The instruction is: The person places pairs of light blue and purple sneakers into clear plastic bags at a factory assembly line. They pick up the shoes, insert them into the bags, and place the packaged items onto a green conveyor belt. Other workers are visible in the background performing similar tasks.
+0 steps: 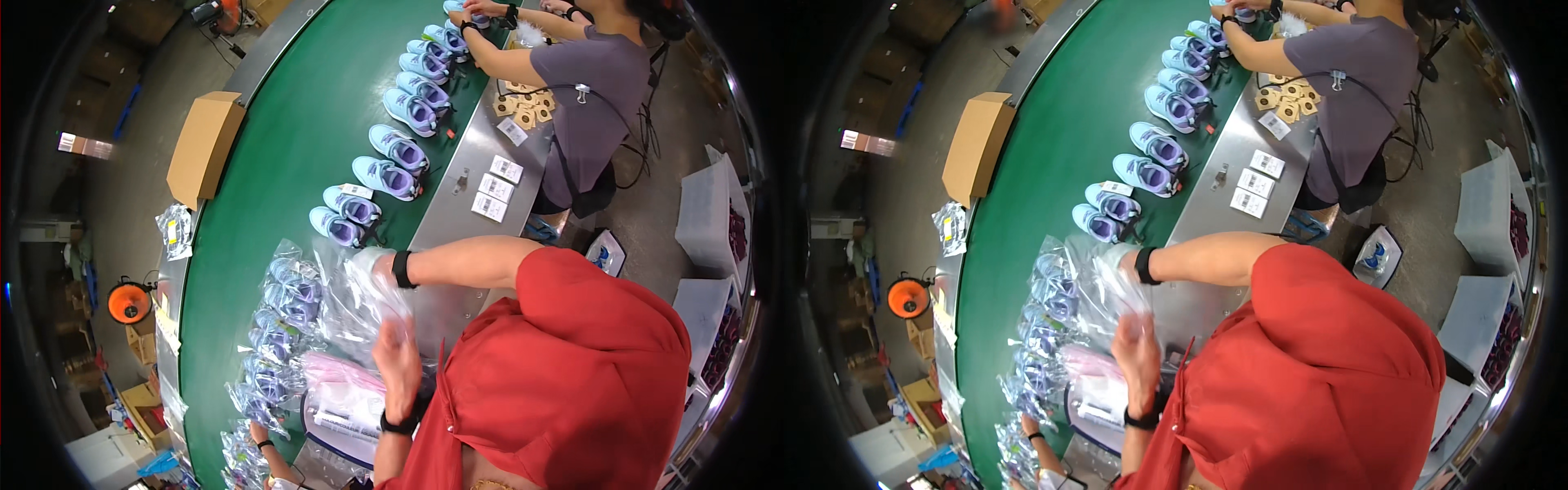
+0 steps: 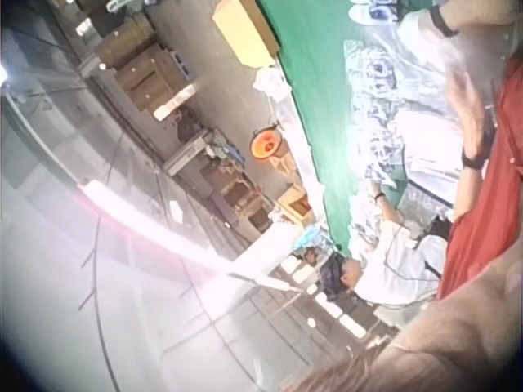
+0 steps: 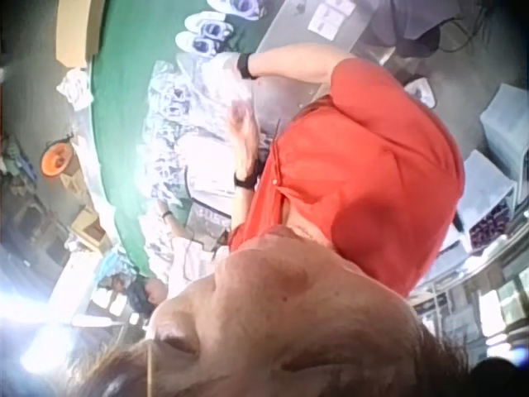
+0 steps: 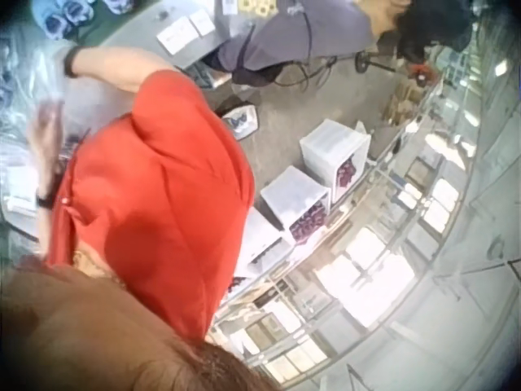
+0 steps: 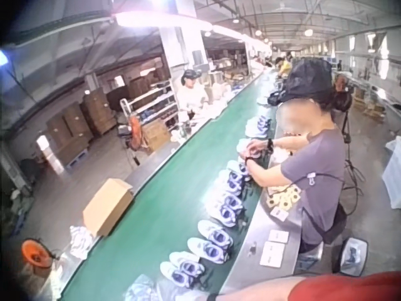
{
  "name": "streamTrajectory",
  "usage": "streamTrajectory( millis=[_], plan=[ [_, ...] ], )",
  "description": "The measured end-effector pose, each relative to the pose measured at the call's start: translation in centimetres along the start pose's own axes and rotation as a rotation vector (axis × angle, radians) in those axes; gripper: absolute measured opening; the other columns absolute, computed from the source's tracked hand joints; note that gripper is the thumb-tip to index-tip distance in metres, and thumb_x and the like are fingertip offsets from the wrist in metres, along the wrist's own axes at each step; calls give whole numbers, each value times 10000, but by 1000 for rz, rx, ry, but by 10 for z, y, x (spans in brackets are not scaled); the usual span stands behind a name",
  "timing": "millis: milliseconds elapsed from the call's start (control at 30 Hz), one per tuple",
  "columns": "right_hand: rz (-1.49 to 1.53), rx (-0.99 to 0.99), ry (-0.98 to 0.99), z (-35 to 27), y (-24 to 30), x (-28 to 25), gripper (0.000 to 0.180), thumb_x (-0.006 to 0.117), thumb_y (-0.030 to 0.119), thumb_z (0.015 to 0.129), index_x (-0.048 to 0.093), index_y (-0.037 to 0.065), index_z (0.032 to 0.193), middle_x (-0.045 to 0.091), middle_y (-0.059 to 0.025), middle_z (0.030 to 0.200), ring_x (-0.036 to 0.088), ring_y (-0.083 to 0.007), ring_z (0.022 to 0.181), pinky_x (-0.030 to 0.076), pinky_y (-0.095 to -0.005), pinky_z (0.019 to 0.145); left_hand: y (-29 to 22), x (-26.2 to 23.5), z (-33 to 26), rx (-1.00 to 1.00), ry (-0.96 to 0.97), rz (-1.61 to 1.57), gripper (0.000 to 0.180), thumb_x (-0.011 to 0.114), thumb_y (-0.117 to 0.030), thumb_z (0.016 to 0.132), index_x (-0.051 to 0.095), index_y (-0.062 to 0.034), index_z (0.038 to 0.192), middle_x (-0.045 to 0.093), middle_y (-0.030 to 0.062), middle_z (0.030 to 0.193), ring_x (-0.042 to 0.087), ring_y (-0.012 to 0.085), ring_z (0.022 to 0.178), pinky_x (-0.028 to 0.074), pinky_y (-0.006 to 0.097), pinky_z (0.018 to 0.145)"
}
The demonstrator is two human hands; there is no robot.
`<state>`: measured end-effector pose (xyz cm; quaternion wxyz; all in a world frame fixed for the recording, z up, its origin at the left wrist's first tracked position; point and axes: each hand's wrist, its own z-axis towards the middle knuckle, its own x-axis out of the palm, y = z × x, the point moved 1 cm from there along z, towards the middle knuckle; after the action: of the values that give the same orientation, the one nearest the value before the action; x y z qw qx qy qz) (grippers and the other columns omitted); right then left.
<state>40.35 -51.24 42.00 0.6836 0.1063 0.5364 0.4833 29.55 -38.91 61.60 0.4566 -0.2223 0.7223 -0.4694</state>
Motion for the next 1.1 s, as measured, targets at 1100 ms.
streamTrajectory(
  millis=[1100],
  plan=[
    [962,529,-407,23,14,-170,366,582,422,861,623,58,843,580,14,710,549,-60,666,452,-224,588,62,-83,101,-294,-518,-550,204,601,-174,888,527,-9,984,546,-18,733,427,15,551,321,181,449]
  ],
)
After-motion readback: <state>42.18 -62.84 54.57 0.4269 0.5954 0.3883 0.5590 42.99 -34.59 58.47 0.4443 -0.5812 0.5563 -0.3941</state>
